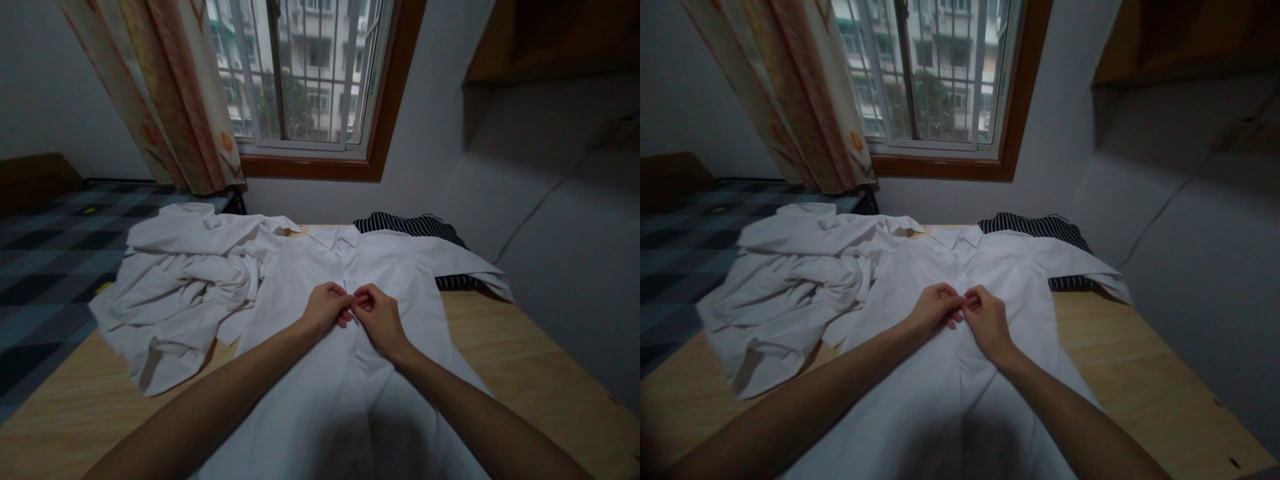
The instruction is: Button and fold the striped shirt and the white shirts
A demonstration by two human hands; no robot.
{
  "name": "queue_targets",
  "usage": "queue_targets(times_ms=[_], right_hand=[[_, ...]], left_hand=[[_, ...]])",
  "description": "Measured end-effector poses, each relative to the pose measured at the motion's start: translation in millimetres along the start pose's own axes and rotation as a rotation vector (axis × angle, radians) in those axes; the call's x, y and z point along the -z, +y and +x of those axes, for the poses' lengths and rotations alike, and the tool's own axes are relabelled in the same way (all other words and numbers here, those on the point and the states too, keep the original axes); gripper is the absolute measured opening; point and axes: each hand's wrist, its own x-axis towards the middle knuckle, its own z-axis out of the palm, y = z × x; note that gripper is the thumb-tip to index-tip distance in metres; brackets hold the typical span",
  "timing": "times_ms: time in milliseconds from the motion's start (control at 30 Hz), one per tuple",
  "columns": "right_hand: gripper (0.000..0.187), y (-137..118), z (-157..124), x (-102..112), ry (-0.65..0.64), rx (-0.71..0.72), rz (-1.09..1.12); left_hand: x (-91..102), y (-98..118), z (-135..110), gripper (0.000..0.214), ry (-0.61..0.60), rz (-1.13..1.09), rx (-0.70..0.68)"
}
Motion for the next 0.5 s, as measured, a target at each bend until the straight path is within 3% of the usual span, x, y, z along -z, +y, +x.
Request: queue_targets(times_ms=[233,500], right_hand=[[0.018,6,0,-3,0.043,-0.045,0.069],[0.027,17,11,-4,0.01,-0.355,0.497]], left_hand=[[0.9,-6,2,0.017,0.02,0.095,-0.1],[9.9,-5,-5,0.016,0.019,0.66,-0.597]])
